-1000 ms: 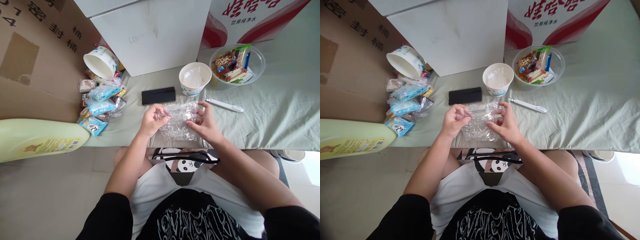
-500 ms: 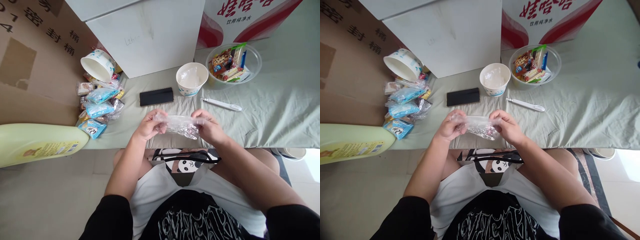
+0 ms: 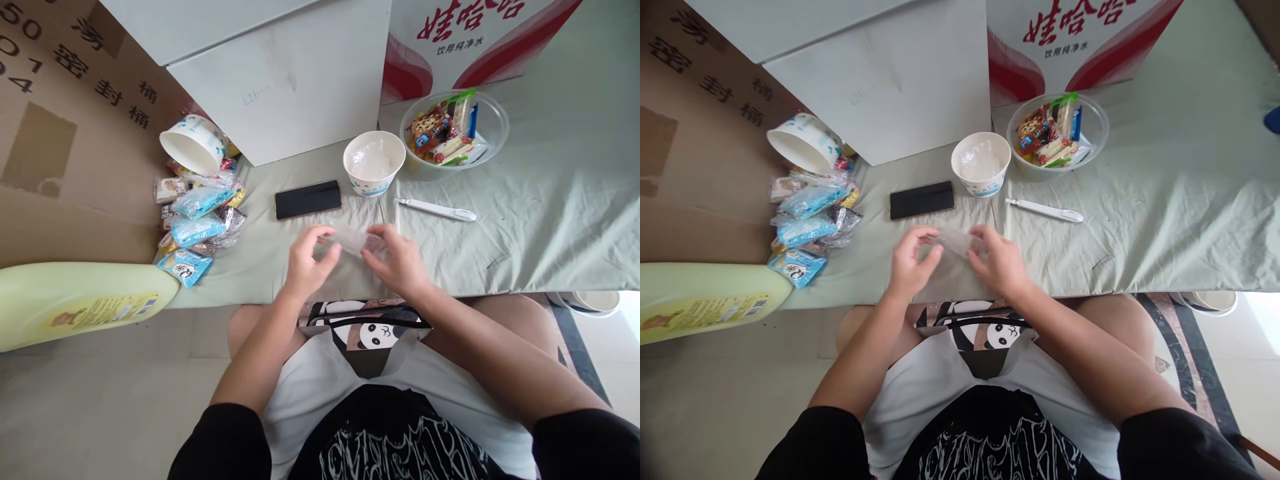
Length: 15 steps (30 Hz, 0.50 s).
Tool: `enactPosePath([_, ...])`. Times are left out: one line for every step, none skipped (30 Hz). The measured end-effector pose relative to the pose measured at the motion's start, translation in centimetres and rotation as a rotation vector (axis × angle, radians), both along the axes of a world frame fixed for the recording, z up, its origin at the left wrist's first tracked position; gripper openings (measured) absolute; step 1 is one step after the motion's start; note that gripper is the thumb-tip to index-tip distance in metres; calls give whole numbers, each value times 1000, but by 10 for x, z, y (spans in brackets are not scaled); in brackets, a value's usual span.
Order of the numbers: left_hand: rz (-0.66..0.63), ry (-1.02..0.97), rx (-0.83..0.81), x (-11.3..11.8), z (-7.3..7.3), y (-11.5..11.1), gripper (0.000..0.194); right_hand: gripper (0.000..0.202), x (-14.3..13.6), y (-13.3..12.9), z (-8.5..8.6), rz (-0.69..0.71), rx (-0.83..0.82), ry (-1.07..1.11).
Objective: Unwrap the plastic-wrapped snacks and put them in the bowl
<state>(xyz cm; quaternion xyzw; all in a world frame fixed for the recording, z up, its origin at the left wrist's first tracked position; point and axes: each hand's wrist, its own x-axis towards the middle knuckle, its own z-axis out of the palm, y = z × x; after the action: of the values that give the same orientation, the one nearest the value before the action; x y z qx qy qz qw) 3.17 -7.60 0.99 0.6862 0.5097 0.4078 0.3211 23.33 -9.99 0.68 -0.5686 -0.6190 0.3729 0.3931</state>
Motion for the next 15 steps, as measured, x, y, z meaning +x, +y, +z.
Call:
enactPosePath([-126,-67,-108,4,1,-5,32,17,-3,-2,0,104,-19,99])
enactPosePath([-241,-144,-232,7,1,-9,43,14,-5,-4,1,225,-58,225])
enactPosePath([-329,-227,-354,10,2,-12,52,16,-7,-5,3,339,-107,369])
enactPosePath([-389,-306,-464,11,1,-15,58,17,-8,-5,5,432,-161,510])
enactPosePath([-417,-373,-547,12,0,-16,61,17,-8,-5,6,498,-209,625])
enactPosePath([-412,-420,-599,11,-1,-17,61,15,-8,-4,8,533,-234,692])
enactPosePath([-374,-443,-623,10,-3,-16,60,14,-6,-2,10,536,-224,698])
enactPosePath([-307,-444,-620,8,-5,-14,58,14,-4,1,11,506,-182,643])
enactPosePath([-220,-421,-594,5,-7,-10,54,17,0,4,11,446,-122,538])
enactPosePath([-115,-381,-543,2,-8,-5,50,19,4,7,10,371,-65,406])
enactPosePath([-7,-330,-470,-1,-8,2,46,19,8,10,9,287,-21,278])
enactPosePath([89,-266,-375,-3,-6,11,42,18,12,13,8,215,0,176])
enactPosePath([173,-204,-264,-4,-1,22,36,17,16,15,7,167,2,110])
enactPosePath([229,-149,-155,-3,8,35,30,17,19,18,6,143,-4,78])
enactPosePath([262,-85,-37,1,18,49,24,16,22,20,6,137,-6,68])
